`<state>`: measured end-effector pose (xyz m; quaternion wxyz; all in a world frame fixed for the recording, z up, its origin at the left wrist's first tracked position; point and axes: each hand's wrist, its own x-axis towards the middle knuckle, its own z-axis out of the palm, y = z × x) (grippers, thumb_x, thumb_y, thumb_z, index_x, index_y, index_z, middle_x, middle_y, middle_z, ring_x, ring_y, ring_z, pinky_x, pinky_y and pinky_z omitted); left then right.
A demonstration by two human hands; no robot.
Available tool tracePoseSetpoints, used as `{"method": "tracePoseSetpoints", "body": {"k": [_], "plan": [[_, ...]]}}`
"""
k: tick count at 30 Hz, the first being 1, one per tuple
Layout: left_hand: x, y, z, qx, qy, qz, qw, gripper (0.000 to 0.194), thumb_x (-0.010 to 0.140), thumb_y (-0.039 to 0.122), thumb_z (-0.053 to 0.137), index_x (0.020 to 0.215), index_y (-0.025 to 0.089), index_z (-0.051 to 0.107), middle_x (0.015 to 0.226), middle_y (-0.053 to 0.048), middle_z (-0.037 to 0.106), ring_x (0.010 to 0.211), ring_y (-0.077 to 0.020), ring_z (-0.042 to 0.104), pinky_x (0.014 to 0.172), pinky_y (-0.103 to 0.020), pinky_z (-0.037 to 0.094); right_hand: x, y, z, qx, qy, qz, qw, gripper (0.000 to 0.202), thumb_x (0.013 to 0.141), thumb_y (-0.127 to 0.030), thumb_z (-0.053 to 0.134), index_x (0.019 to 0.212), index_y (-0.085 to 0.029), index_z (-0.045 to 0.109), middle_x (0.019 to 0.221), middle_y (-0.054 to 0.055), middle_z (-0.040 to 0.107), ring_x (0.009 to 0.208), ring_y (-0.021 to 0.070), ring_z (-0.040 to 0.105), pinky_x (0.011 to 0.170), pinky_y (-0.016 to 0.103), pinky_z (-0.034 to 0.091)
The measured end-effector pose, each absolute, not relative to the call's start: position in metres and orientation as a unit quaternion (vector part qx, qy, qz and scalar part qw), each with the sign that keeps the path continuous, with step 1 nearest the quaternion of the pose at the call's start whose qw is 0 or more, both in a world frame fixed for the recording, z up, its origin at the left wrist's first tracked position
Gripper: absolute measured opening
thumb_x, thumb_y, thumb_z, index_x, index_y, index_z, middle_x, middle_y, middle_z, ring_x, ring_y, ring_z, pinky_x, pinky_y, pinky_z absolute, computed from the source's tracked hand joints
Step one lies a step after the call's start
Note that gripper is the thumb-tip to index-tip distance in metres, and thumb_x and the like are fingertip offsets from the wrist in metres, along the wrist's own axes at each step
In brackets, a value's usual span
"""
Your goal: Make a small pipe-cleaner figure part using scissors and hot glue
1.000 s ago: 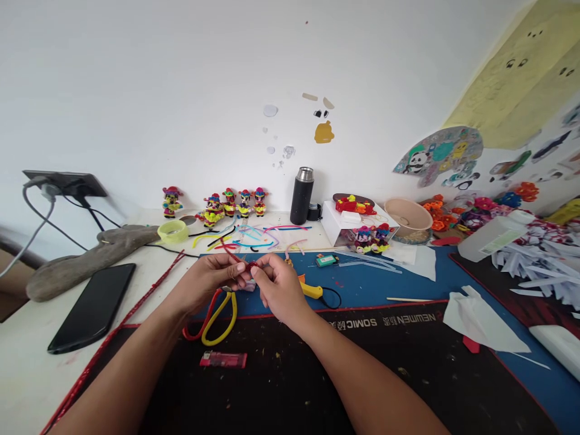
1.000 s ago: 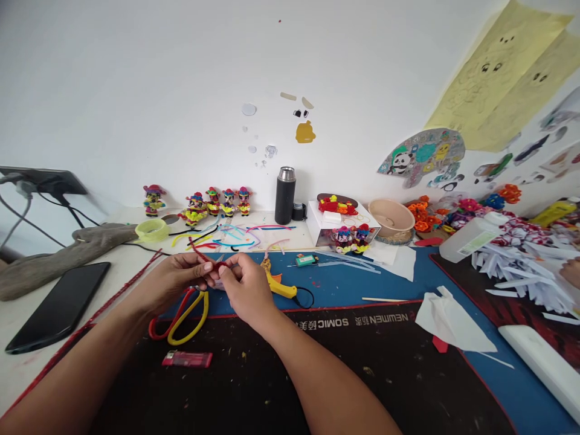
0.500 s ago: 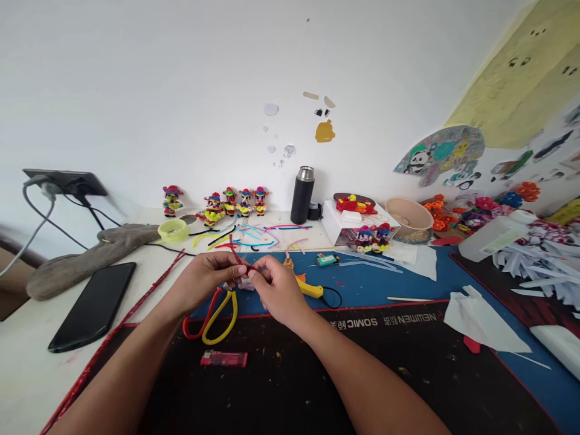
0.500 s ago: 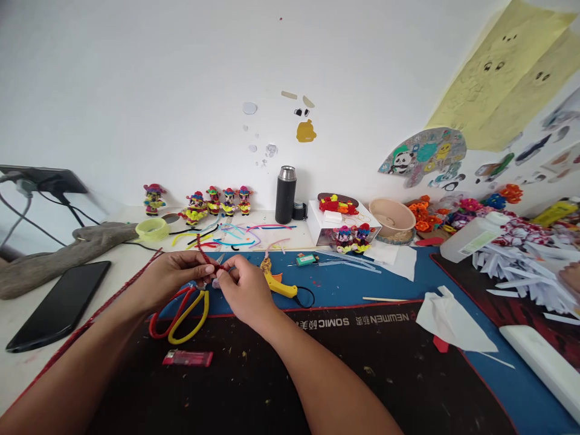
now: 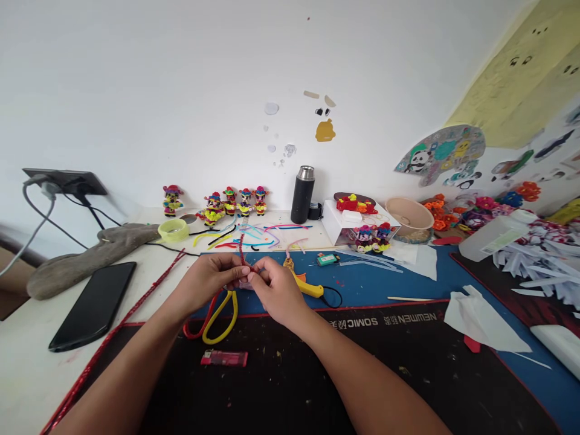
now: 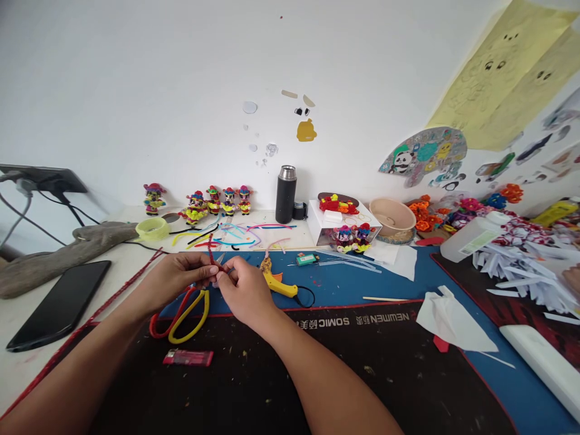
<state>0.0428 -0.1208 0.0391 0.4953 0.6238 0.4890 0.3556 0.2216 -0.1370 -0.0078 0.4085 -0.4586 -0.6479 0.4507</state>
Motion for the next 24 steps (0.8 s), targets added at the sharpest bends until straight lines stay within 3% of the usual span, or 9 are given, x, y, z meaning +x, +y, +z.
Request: {"method": "tracePoseSetpoints", "body": {"k": [10,16,24], "plan": [[0.04,-0.122,0.04,0.598,0.459,0.353,0.555,0.036,0.066,0.05,0.094,0.074,0.019,0.076,0.07,-0.003,0.073,0.066,-0.019,0.065,0.063,-0.027,0.053,0.221,-0.138,-0.006,-0.464,-0.636,0.453,0.419,0.006,0.096,-0.027,0.061,0.091,-0.023,0.059,0.064,-0.004,0.062,0.054,0.0131,0.054,0.052,0.024,0.037],[0.044,-0.121,0.031,0.507,0.431,0.414,0.621,0.041,0.06,0.045,0.099,0.078,0.016,0.076,0.07,-0.003,0.074,0.062,-0.0159,0.065,0.061,-0.025,0.054,0.221,-0.14,-0.002,-0.438,-0.605,0.493,0.445,0.018,0.1,-0.04,0.058,0.094,-0.023,0.057,0.061,-0.006,0.058,0.045,0.0111,0.051,0.047,0.022,0.037],[0.045,-0.119,0.022,0.477,0.417,0.412,0.655,0.04,0.06,0.04,0.101,0.08,0.015,0.077,0.072,-0.005,0.077,0.063,-0.0157,0.069,0.06,-0.024,0.056,0.22,-0.14,-0.003,-0.42,-0.583,0.514,0.47,0.02,0.098,-0.042,0.059,0.093,-0.023,0.055,0.061,-0.007,0.058,0.042,0.0101,0.05,0.044,0.021,0.039]]}}
